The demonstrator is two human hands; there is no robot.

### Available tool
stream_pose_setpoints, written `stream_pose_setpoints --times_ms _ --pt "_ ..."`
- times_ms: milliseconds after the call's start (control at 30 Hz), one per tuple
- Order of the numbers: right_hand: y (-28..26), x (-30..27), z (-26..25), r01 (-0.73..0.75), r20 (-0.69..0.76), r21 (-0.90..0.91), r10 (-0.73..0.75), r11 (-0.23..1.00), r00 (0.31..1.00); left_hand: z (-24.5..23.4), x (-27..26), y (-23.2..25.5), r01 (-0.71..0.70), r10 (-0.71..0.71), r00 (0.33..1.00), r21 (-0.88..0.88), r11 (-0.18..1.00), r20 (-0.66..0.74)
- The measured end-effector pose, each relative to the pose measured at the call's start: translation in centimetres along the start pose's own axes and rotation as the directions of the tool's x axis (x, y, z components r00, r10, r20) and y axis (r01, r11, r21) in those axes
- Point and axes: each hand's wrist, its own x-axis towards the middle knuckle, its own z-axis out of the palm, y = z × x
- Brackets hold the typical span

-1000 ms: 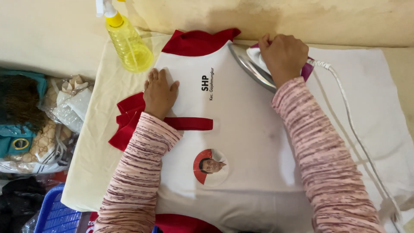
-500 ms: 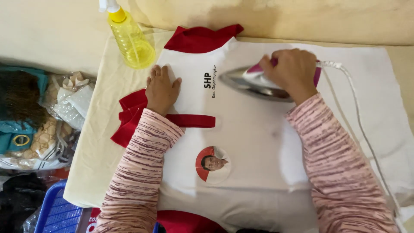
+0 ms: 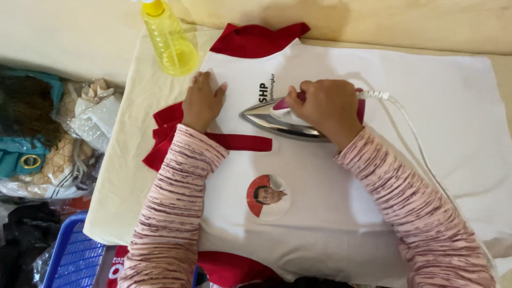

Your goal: Ironing a white and red polo shirt on an ironing board using a steam iron and water spray.

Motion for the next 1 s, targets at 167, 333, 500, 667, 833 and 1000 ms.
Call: stream_pose_setpoints --times_ms 167,333,500,667,833,1000 --pt "-1.9 -0.4 -0.8 0.077 0.019 0.093 -0.079 0.993 0.997 1.4 2.5 -3.0 0.031 -0.028 0.999 -0.069 0.997 0.042" --pt "-7.4 -1.0 -1.0 0.120 -0.040 0.140 -0.115 0.983 0.993 -0.1 2.3 -2.9 0.052 -0.039 0.995 -0.142 0.988 0.092" --pt "-8.3 -1.2 -1.3 0.128 -0.046 0.209 -0.121 0.970 0.992 -0.9 2.3 -3.0 0.093 -0.073 0.991 -0.185 0.978 0.112" --pt "-2.7 -2.6 -0.8 -0.051 0.071 0.048 0.048 0.998 0.996 -0.4 1.7 -2.2 0.076 -0.061 0.994 -0.170 0.982 0.093" --pt "8.0 -5.4 -1.3 -0.281 0.165 -0.129 0.300 0.951 0.940 -0.9 1.6 -1.7 0.068 -0.055 0.993 -0.132 0.989 0.101" --pt "19.7 -10.3 -2.5 -0.472 0.161 -0.455 0.591 0.755 0.790 -3.4 -0.6 1.1 0.084 -0.054 0.985 -0.188 0.979 0.161"
